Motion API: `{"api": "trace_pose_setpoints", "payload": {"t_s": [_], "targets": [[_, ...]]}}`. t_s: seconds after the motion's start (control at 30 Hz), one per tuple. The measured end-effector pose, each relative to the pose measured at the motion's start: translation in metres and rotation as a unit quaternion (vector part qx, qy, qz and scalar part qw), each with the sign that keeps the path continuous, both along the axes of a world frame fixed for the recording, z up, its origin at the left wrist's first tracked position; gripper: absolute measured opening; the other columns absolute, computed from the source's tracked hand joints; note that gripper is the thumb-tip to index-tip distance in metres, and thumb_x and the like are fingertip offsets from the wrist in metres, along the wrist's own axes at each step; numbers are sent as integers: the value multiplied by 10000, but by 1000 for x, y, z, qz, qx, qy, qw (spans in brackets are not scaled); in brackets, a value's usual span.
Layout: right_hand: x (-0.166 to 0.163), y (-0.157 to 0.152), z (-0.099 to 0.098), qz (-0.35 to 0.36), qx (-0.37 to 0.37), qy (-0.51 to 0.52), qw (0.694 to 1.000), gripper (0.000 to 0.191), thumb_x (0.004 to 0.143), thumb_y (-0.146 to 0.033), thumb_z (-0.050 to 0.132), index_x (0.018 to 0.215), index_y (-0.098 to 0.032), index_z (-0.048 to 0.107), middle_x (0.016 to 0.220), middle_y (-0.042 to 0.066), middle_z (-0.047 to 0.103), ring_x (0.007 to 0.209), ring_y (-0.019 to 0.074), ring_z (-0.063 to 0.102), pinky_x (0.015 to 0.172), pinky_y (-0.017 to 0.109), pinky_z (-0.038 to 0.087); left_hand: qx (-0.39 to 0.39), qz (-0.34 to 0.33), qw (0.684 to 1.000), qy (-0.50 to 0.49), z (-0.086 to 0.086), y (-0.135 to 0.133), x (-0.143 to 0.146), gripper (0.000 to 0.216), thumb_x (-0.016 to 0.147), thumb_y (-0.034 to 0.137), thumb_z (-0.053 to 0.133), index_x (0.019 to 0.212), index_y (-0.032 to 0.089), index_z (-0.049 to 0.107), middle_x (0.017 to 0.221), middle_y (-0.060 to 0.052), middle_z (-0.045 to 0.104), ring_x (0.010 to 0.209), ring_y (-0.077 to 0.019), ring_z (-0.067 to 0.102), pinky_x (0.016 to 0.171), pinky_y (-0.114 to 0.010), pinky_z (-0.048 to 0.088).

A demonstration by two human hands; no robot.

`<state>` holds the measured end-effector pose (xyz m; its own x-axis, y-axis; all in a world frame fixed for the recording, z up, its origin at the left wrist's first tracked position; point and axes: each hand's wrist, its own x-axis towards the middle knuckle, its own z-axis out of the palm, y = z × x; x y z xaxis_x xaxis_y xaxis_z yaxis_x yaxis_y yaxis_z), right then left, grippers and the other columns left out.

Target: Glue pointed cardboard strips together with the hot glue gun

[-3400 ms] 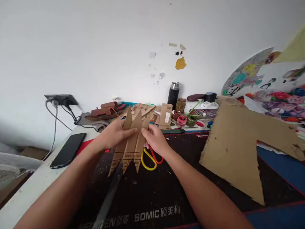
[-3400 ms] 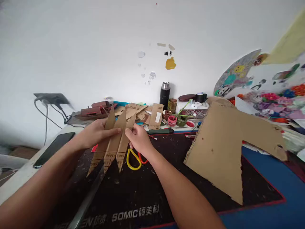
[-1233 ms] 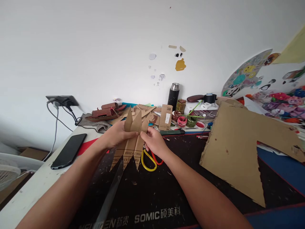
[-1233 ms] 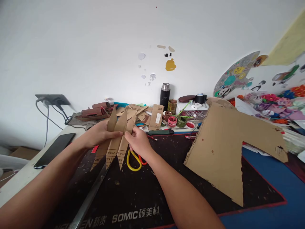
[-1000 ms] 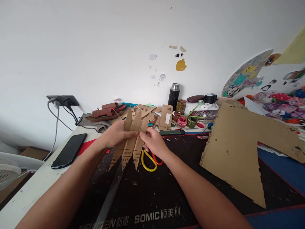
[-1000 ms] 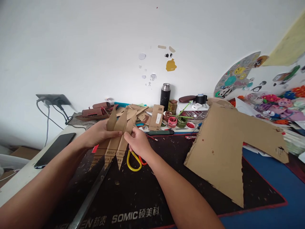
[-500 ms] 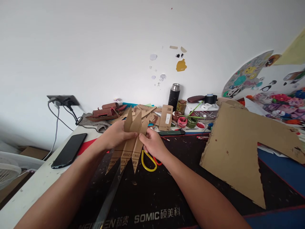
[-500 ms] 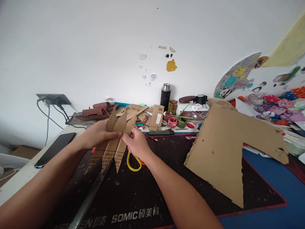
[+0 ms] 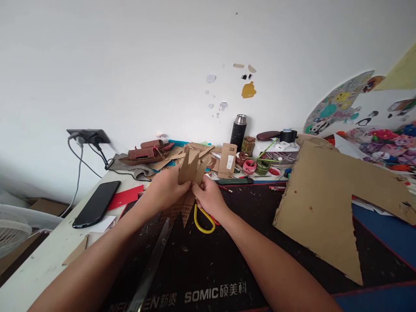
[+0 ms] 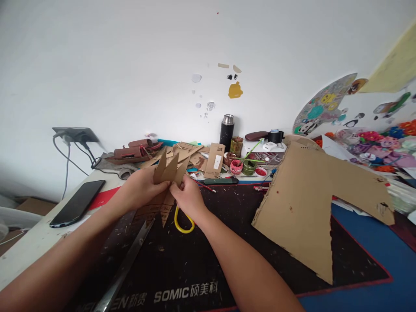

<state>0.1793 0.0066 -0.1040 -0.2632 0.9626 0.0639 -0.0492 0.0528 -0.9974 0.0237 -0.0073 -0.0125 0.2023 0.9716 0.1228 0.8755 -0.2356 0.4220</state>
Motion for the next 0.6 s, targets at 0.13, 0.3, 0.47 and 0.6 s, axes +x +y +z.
{"api": "trace_pose_setpoints", "payload": {"t_s": [0.13,0.3,0.47,0.6], "targets": [[6,4,7,25,-6,30,999,225,928,-456,651,922,-258,545,638,-86,505,341,100,418,373,261,348,-59,-38,984,-166,2,11,-11,416,829,449,657,1163,210,718,1096,-64,806,992,-328,740,846,-391,567],[8,-1,15,56,-6,24,998,204,942,-428,650,930,-247,558,620,-94,475,332,95,437,355,254,339,-70,3,978,-194,10,9,-17,446,789,460,702,1126,168,709,1038,-85,802,930,-314,739,792,-393,584],[6,-5,16,66,-8,11,998,178,947,-380,638,902,-234,544,583,-101,467,329,99,464,358,245,343,-98,-11,975,-199,12,10,-21,401,773,442,705,1066,168,706,1064,-81,801,961,-315,736,798,-390,584],[5,-6,14,68,-14,12,998,186,941,-381,633,888,-233,531,535,-119,443,328,103,451,376,245,372,-113,-25,971,-210,11,12,-25,418,778,462,723,1083,177,707,1106,-69,799,1006,-324,731,807,-384,577]]}}
